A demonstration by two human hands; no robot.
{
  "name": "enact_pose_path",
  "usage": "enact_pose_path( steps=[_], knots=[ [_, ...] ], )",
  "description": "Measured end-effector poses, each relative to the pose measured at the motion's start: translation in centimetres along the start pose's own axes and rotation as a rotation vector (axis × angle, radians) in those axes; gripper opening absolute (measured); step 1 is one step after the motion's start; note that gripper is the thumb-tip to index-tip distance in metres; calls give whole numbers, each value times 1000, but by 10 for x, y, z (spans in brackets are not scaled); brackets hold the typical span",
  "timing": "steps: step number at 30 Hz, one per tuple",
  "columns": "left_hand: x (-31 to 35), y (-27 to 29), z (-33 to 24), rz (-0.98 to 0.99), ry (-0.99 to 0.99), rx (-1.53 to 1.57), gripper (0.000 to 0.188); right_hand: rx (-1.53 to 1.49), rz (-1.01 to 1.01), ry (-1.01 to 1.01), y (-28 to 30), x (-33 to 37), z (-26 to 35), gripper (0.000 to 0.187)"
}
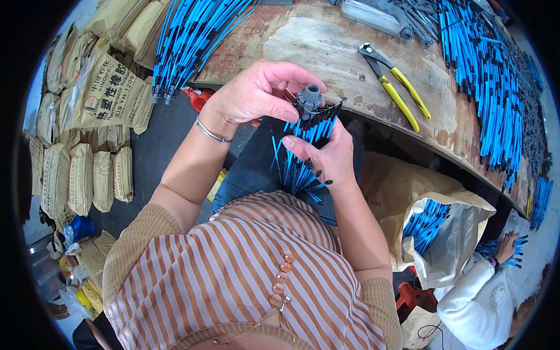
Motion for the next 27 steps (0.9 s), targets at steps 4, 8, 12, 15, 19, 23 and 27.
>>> enact_pose_path(
  steps=[4,8,12,15,19,23,27],
  knots=[
    [-1,-1,1,26,-13,30,47,97,19,-26,1,1,0,45],
    [-2,-2,-1,42,-24,49,46,133,30,-27,2,0,-5,45],
    [-3,-5,-4,78,2,40,46,96,52,-3,1,1,-4,45],
    [-5,-5,-3,97,15,14,45,74,58,-40,0,1,-4,46],
    [-5,-6,-5,121,-11,1,43,116,74,-14,1,1,-7,46],
    [-4,-6,-5,134,-7,34,41,152,93,37,0,1,-6,47],
    [-1,-5,-4,91,-5,-9,41,76,83,74,-3,2,0,42]
  ],
)
Point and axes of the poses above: each hand's wrist, its own x-axis away from the middle knuckle, its own y-axis out of the back of the hand, z = x × y, the point moved 8 cm from there along -x, towards the middle knuckle, and after that the axes turned 10 degrees about x, right-handed, at the moved point
